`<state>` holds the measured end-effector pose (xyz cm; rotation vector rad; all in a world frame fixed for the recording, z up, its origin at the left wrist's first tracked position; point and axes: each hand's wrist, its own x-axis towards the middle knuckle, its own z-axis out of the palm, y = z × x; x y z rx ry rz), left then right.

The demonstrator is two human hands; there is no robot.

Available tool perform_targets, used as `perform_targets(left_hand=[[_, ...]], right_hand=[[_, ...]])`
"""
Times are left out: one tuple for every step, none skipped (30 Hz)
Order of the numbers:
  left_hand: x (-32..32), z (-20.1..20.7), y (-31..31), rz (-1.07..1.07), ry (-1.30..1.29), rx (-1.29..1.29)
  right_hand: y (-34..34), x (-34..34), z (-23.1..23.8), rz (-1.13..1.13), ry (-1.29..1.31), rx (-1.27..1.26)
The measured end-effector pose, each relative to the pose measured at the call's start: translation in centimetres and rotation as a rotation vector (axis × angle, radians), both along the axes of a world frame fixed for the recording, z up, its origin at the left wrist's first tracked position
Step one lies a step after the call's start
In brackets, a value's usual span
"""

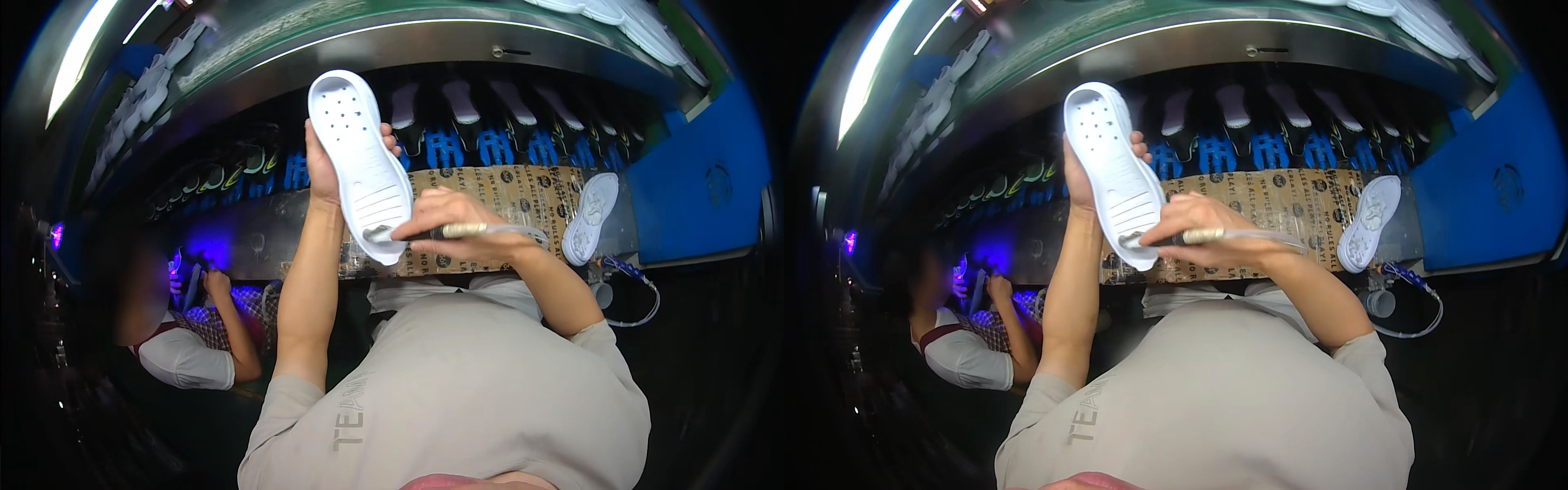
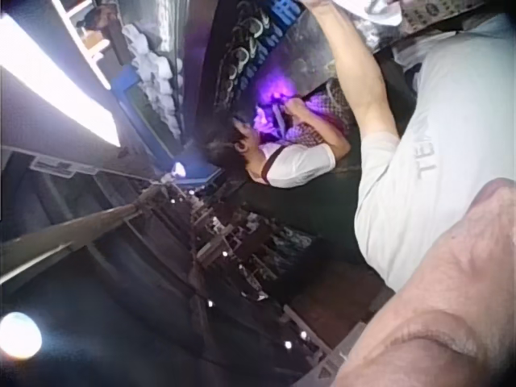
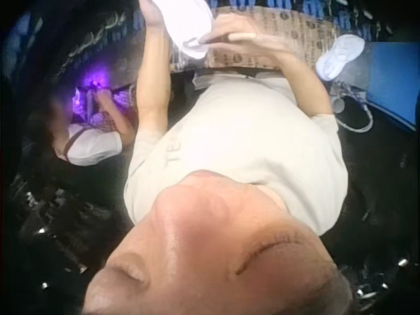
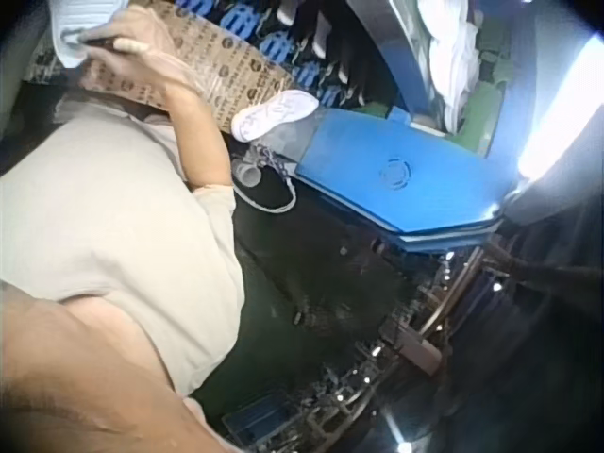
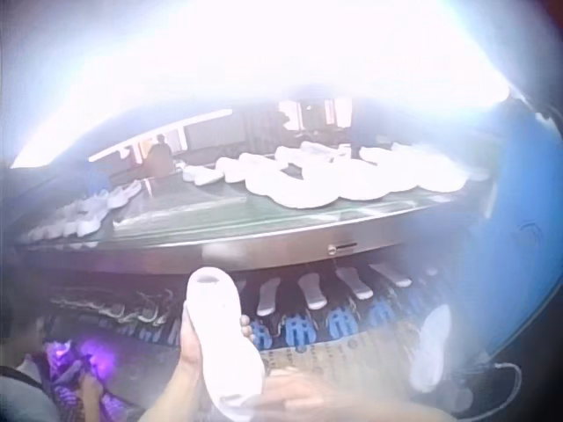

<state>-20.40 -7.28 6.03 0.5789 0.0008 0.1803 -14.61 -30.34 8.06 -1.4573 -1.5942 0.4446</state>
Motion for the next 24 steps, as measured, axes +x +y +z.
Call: perform_targets(left_hand=[[0.1,0.7,0.0,-0.034,0.011,0.018],[0.4,1.1,0.2,-0.058,0.045,0.105],[0.6,1.3,0.3,-0.080,0.084,0.192],[0.9,1.7,0.4,-0.117,0.121,0.243],[1.3,1.8,0.3,-0.159,0.162,0.286],[1.5,1.7,0.7,-0.215,0.165,0.341],[2.1,1.8,0.3,-0.205,0.167,0.369],[2.2,2.1,0.3,-0.233,0.207,0.433],[2.2,2.7,0.3,-0.260,0.248,0.497],[2.0,2.9,-0.2,-0.177,0.377,0.628],[1.8,3.4,-0.7,-0.177,0.435,0.747],[2.1,3.9,-0.5,-0.217,0.446,0.882],[2.1,4.0,-0.5,-0.266,0.468,1.013],[2.1,4.4,-0.5,-0.316,0.487,1.088],[2.2,5.0,-0.4,-0.342,0.517,1.101],[2.2,5.1,-0.3,-0.376,0.552,1.106],[2.5,4.9,-0.4,-0.427,0.575,1.111],[2.5,4.3,-0.1,-0.431,0.586,1.212],[2.6,2.8,0.6,-0.440,0.529,1.194],[2.5,2.2,0.8,-0.449,0.509,1.140],[2.3,1.7,0.9,-0.457,0.490,1.084],[1.8,2.5,0.3,-0.465,0.472,0.989],[1.2,3.6,-0.1,-0.463,0.461,0.899],[1.1,3.3,0.2,-0.455,0.488,0.908]], right_hand=[[0.0,-0.3,-0.3,0.086,-0.108,-0.031],[-0.1,-0.3,0.1,0.200,-0.014,-0.046],[-0.3,-0.2,0.6,0.316,0.079,-0.067],[-0.6,0.3,1.6,0.357,0.163,-0.168],[-0.7,0.1,1.1,0.260,0.226,-0.023],[-0.3,0.1,1.1,0.103,0.048,0.006],[-0.2,0.0,1.0,-0.061,-0.122,0.032],[0.0,0.0,0.8,-0.003,-0.254,0.001],[0.1,-0.2,1.0,0.122,-0.267,-0.035],[-0.1,-0.3,1.2,0.224,-0.192,-0.071],[-0.3,-0.1,1.4,0.324,-0.117,-0.109],[-0.1,0.2,1.5,0.232,-0.129,-0.077],[-0.2,0.3,1.2,0.137,-0.125,-0.048],[-0.3,0.3,0.8,0.041,-0.122,-0.020],[-0.3,0.3,0.7,-0.059,-0.120,0.007],[-0.3,0.0,1.5,0.000,-0.182,-0.004],[-0.7,0.0,1.7,0.068,-0.200,-0.062],[-0.7,0.4,1.9,0.171,-0.120,-0.074],[-0.8,0.7,2.2,0.270,-0.037,-0.081],[-1.1,1.0,2.1,0.193,0.003,-0.024],[-1.1,0.8,1.4,0.039,0.063,-0.004],[-1.0,0.9,1.5,-0.012,-0.069,-0.021],[-0.9,0.9,1.9,-0.052,-0.205,-0.036],[-1.1,0.9,2.1,0.033,-0.224,-0.046]])
